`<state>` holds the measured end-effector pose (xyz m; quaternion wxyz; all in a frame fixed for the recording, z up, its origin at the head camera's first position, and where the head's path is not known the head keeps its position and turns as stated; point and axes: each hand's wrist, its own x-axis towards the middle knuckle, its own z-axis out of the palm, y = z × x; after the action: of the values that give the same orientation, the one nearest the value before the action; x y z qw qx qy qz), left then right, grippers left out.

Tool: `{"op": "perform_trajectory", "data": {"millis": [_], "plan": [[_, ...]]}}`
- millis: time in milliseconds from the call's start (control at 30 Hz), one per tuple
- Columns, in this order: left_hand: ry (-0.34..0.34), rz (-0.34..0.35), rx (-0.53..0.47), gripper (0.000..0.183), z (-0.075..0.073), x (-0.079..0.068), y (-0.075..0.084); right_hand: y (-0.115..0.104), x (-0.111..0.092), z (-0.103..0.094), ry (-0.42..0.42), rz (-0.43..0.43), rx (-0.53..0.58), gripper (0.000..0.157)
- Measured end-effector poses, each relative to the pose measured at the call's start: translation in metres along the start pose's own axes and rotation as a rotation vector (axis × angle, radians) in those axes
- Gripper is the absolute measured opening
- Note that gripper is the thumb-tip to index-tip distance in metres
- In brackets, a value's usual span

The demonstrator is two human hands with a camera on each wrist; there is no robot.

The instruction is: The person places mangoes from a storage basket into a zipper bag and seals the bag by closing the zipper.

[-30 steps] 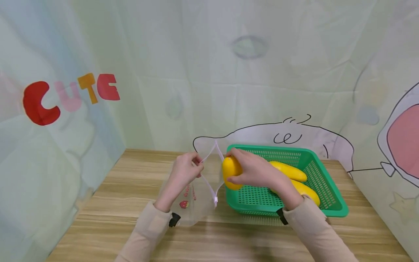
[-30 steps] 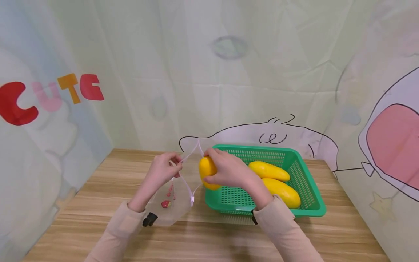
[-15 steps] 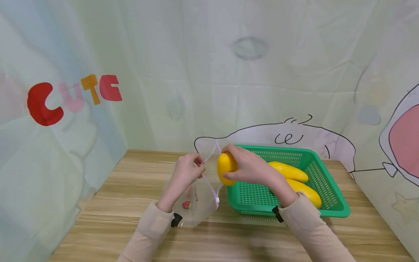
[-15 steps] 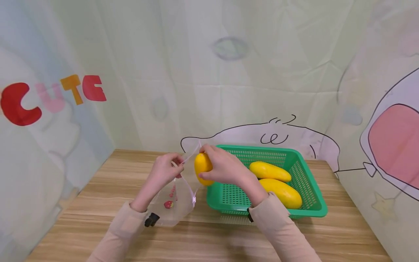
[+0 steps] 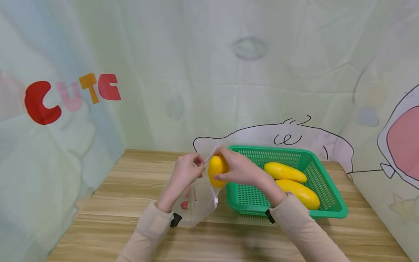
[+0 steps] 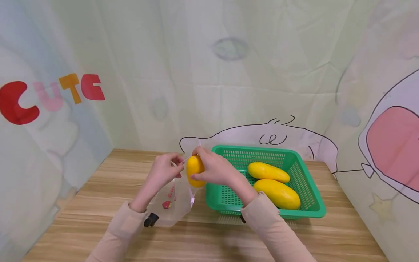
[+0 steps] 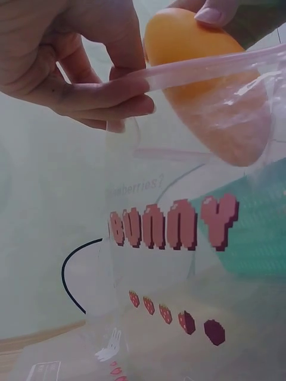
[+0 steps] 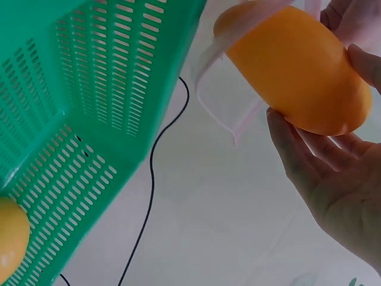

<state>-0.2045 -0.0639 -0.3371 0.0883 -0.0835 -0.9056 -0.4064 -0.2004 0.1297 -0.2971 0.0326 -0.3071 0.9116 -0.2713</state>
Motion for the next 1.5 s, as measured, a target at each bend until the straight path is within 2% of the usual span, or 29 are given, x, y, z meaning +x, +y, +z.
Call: {"op": "perform_trajectory", "data": {"millis": [233, 567, 1000, 1233, 1500], "plan": [[-0.002, -0.003, 0.0, 0.006, 0.001, -0.001, 0.003, 0.004, 0.005, 0.01, -0.044, 0.006, 0.084, 0.048], [-0.033, -0.02, -0.055, 0.007, 0.003, -0.002, 0.002, 0.013, 0.008, 0.022, -0.091, 0.002, 0.153, 0.045], [-0.046, -0.019, -0.051, 0.006, 0.002, -0.003, 0.006, 0.016, 0.012, 0.027, -0.103, 0.043, 0.11, 0.042], [-0.038, -0.022, -0.049, 0.006, 0.001, -0.004, 0.008, 0.019, 0.015, 0.031, -0.112, 0.019, 0.112, 0.041], [-0.019, -0.007, -0.056, 0.006, 0.002, -0.003, 0.01, 0.02, 0.018, 0.034, -0.127, -0.006, 0.106, 0.032]]}}
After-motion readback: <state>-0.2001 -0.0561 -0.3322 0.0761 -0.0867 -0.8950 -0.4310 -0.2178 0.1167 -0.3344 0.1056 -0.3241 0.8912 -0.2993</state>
